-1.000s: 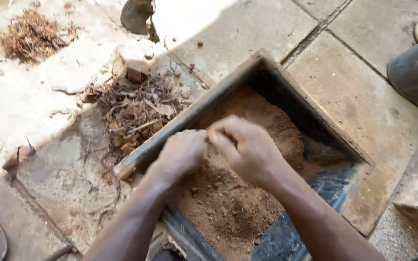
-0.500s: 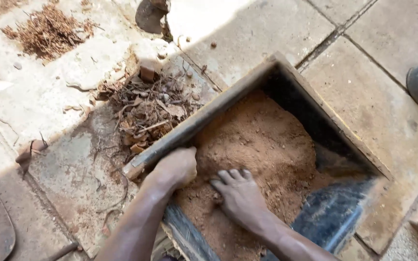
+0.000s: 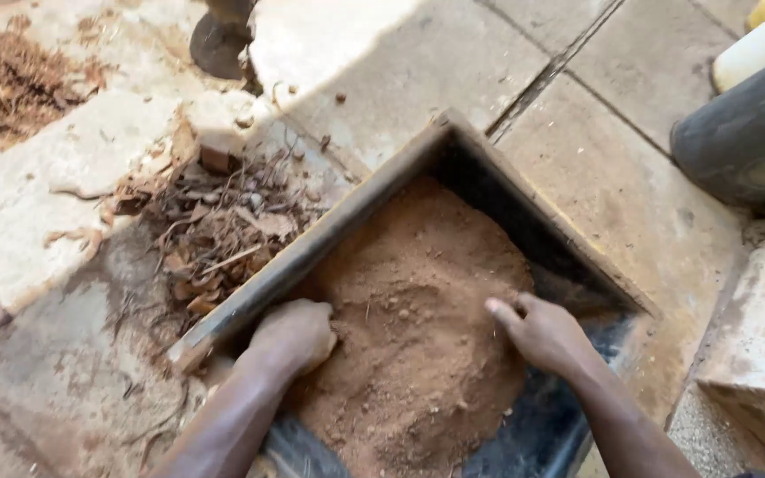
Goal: Manually sifting through a pile of soil in a wooden frame to remove roots, leaves, and other debris for casting preparation.
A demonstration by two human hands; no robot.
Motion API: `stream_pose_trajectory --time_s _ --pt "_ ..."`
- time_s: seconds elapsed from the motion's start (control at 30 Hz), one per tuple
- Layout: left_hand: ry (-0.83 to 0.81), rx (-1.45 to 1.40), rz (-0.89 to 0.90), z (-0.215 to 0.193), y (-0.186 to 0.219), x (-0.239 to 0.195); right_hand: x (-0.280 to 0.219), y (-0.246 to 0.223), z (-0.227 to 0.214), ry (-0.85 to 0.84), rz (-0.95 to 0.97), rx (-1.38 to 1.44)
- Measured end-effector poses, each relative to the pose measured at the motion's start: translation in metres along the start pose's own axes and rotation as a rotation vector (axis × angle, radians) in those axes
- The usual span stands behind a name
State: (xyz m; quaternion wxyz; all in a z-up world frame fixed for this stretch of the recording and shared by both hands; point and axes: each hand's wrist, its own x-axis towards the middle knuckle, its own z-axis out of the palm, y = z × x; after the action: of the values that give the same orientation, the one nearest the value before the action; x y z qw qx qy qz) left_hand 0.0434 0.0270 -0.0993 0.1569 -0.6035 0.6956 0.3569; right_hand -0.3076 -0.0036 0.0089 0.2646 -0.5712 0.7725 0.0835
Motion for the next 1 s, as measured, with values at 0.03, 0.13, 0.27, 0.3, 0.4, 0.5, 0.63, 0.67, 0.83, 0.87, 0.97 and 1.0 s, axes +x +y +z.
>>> stream_pose_trajectory --time_s 0.03,0.13,0.27,0.3,0.4,0.5,0.63,0.67,0.83,0.87,0.97,1.0 --pt "0.048 -0.052 -0.087 0.008 -0.007 0.005 -0.003 0.003 0.003 -0.102 -0.006 -0.086" --pt "0.042 -0.094 -0.182 0.006 0.000 -0.020 -0.039 -0.018 0.030 -0.310 0.017 -0.165" --pt "-0.052 0.028 -0.136 -0.021 0.021 -0.029 -0.035 -0.022 0.069 -0.295 -0.004 0.082" --pt "-0.057 0.030 -0.139 -0.012 0.014 -0.023 -0.041 -0.022 0.069 -0.301 -0.003 0.084" --pt "-0.127 0.047 -0.005 -0.009 0.001 -0.001 -0.044 -0.035 0.046 -0.364 0.042 0.756" --pt "-0.189 -0.212 0.131 -0.020 0.007 -0.026 -0.051 -0.047 0.022 -0.516 0.195 1.015" --pt "0.014 -0.230 0.055 -0.041 0.030 -0.042 -0.048 -0.037 0.001 -0.078 -0.076 0.115" --pt "0.144 -0.119 -0.091 -0.043 0.028 -0.044 -0.052 -0.045 -0.010 -0.168 0.009 -0.023" --pt "0.246 -0.037 -0.228 -0.030 0.034 -0.040 -0.064 -0.042 0.038 -0.493 -0.080 -0.109" --pt "0.201 -0.082 -0.240 -0.034 0.035 -0.040 -0.067 -0.046 0.051 -0.540 -0.167 -0.109" --pt "0.133 -0.071 -0.077 -0.016 0.011 -0.010 -0.068 -0.040 0.050 -0.643 -0.056 0.057" --pt "0.127 -0.074 -0.089 -0.016 0.007 -0.020 -0.074 -0.038 0.047 -0.655 -0.062 0.053"
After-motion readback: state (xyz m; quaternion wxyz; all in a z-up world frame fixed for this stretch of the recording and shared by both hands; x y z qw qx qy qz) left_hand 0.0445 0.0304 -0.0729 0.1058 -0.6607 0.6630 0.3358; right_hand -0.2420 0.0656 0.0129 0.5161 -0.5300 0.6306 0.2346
